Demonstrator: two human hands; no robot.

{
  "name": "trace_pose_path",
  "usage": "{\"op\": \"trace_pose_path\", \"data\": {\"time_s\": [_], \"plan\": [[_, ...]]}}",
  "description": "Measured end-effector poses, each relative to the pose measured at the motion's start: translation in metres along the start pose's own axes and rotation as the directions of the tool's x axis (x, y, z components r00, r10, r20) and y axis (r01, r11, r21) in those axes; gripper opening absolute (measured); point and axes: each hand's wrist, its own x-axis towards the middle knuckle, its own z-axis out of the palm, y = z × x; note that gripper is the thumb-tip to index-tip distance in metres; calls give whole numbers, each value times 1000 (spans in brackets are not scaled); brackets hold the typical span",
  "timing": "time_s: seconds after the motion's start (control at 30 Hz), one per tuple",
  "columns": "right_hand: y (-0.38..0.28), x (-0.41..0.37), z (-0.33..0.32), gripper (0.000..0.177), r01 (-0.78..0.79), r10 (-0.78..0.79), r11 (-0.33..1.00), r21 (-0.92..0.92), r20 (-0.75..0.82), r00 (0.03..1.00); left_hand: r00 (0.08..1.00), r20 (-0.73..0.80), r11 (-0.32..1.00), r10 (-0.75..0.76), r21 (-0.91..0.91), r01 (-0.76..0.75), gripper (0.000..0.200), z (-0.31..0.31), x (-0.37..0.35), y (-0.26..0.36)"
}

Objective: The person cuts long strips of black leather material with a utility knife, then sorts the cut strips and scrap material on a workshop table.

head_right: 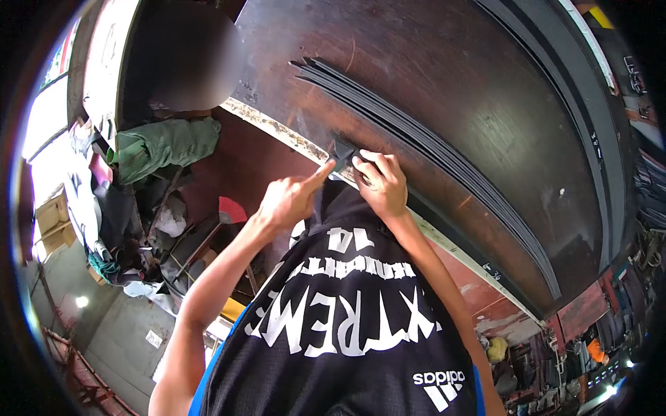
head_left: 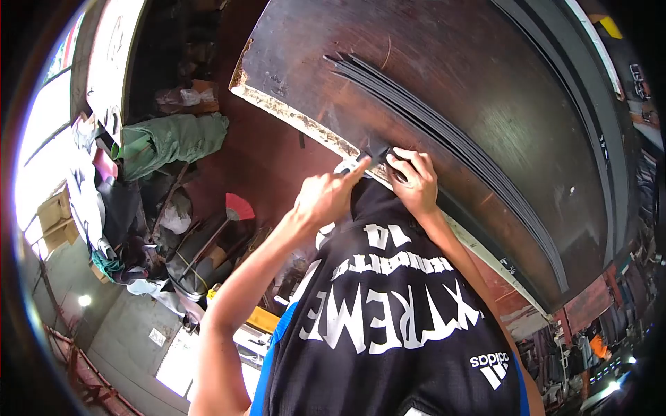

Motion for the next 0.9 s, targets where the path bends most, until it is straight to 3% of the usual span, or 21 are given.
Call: {"op": "trace_pose_path", "data": {"time_s": [0.07,0.13,0.2,0.27,0.3,0.43,0.53,0.6,0.67,0.73,0.8,0.87,0.9], "plan": [[-1,1,1,25,12,-12,1000,-1,-6,1000,987,52,988,-155,16,154,67,-23,6,-4],[-2,1,1,23,13,-13,1000,4,-17,1000,997,-78,996,-20,85,27,73,-30,7,-21],[-2,1,2,24,8,-9,1000,-7,-13,1000,996,-88,994,1,106,8,73,-36,4,-17],[-3,1,1,28,6,-6,1000,-23,16,1000,999,42,997,-34,66,31,66,-35,-4,-5],[-2,-1,1,27,3,-1,999,-34,33,999,998,29,990,48,129,-51,67,-24,-9,-7],[-4,1,2,26,19,-17,998,-67,34,999,996,31,990,85,110,-88,68,-6,-15,-10],[-1,0,4,28,40,-36,996,-81,49,998,987,160,977,-9,213,-26,68,-26,-3,-25],[-1,-1,5,28,45,-42,995,-84,39,998,994,94,947,55,311,-82,67,-44,1,-45],[-3,-2,6,28,27,-24,996,-84,31,999,1000,21,933,-14,359,6,69,-63,9,-60],[-1,-3,7,29,9,-6,995,-97,33,999,1000,-26,943,-6,334,14,70,-69,10,-65],[3,-4,7,30,30,-27,993,-112,31,999,990,20,945,-141,301,128,70,-75,4,-42],[4,-7,8,32,31,-26,993,-112,40,999,992,-127,979,-23,198,48,68,-43,-4,-29],[5,-7,7,32,32,-27,992,-120,44,999,993,-104,986,-51,151,66,68,-39,-6,-11]]}}
